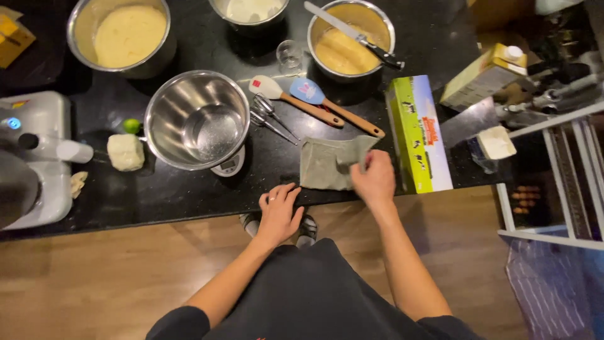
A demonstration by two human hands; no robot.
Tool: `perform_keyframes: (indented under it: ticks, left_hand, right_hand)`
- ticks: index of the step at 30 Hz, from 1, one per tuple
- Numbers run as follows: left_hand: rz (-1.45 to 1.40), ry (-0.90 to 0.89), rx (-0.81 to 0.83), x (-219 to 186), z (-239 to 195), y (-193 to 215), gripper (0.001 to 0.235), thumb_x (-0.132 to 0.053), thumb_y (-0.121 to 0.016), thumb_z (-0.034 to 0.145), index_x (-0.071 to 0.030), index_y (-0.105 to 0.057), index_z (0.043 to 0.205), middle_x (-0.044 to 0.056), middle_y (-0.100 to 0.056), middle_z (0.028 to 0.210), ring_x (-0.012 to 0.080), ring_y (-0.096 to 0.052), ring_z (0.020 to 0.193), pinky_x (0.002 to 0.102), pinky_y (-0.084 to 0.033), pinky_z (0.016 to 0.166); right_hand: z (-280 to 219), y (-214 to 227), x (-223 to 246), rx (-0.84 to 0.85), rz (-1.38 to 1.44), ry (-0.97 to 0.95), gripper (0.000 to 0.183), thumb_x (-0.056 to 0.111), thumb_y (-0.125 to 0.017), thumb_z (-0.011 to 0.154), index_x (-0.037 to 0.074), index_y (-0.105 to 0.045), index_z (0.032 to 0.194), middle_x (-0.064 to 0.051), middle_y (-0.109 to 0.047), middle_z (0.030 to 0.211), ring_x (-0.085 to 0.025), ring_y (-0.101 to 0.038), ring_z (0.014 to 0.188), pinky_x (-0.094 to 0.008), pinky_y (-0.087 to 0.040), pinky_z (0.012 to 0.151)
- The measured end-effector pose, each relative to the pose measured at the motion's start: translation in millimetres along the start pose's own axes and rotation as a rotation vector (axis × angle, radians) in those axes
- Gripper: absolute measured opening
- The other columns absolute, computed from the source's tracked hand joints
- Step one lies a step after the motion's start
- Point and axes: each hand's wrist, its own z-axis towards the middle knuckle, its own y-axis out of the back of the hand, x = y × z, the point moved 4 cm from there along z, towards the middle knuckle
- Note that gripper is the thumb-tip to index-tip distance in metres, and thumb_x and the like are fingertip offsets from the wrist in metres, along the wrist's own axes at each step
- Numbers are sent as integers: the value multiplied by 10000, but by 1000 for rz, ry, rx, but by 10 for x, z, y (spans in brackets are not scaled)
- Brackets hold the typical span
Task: The person cuts a block of butter with a knife, wraps it in plastic wrap, and places it on the counter. They then pour milk into a metal bowl on a scale, add a white powder, and mix the contents. Finally, they unwrap another block of butter and place it into a separate metal bowl.
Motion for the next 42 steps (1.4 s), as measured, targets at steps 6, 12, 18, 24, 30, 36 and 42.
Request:
perform_keyframes:
  ticks: [6,12,18,24,30,36,42]
  left_hand:
    - [-328,343,-39,689,-767,229,435,-312,-757,1108,-170,-700,1515,74,-741,1361,327,-718,1305,512,-552,1095]
    - [-521,664,-188,955,-1458,665,427,-249,-787,1101,-102,-721,1496,151,-852,1177,292,-863,1037,427,-693,905]
    - [-648,801,-327,1381,-1707,527,372,-255,-796,1095,-131,-750,1443,126,-885,1097,250,-850,939,372,-688,833]
    - [-744,798,-66,1715,-1563,988,520,-393,-719,1083,-184,-688,1558,-28,-838,1112,130,-795,918,327,-641,875]
    - [-874,944,-490,2934,-2072,1121,447,-254,-759,1077,-94,-725,1493,57,-841,1051,168,-805,947,299,-594,941]
    - [-832,1023,-649,3632,-2450,1623,349,-212,-710,1132,-41,-734,1435,111,-798,1010,207,-811,931,317,-624,917]
    - [-877,1055,-780,3998,-2577,1962,330,-190,-686,1169,-16,-714,1448,157,-828,1059,236,-799,882,312,-598,933]
  right_hand:
    - [-401,-1008,490,282,-101,433,578,380,-859,995,75,-691,1457,-333,-532,1715,-534,-432,1657,-807,-230,1317]
    - [-921,-1610,506,123,-323,626,743,365,-538,1161,18,-422,1808,-319,-342,1889,-521,-297,1734,-720,-244,1359]
    - [-1328,-2432,1325,188,-268,847,768,482,-425,1221,76,-297,1861,-257,-159,1954,-471,-66,1806,-657,-23,1412]
    - [-1305,-2107,1164,201,-268,1103,598,304,-673,1186,129,-535,1741,-148,-482,1833,-389,-453,1702,-584,-473,1308]
    - [-1493,-2776,1697,702,183,1123,523,23,-612,1134,76,-608,1655,-185,-544,1787,-427,-469,1682,-530,-394,1379]
    - [-1551,-3033,3841,1010,638,262,396,374,-561,1202,114,-789,1395,21,-826,1257,-97,-700,1142,-329,-561,1012]
    - [207,-2125,4857,557,340,-316,492,586,-755,937,365,-816,1372,112,-855,1365,-125,-755,1264,-351,-483,1154]
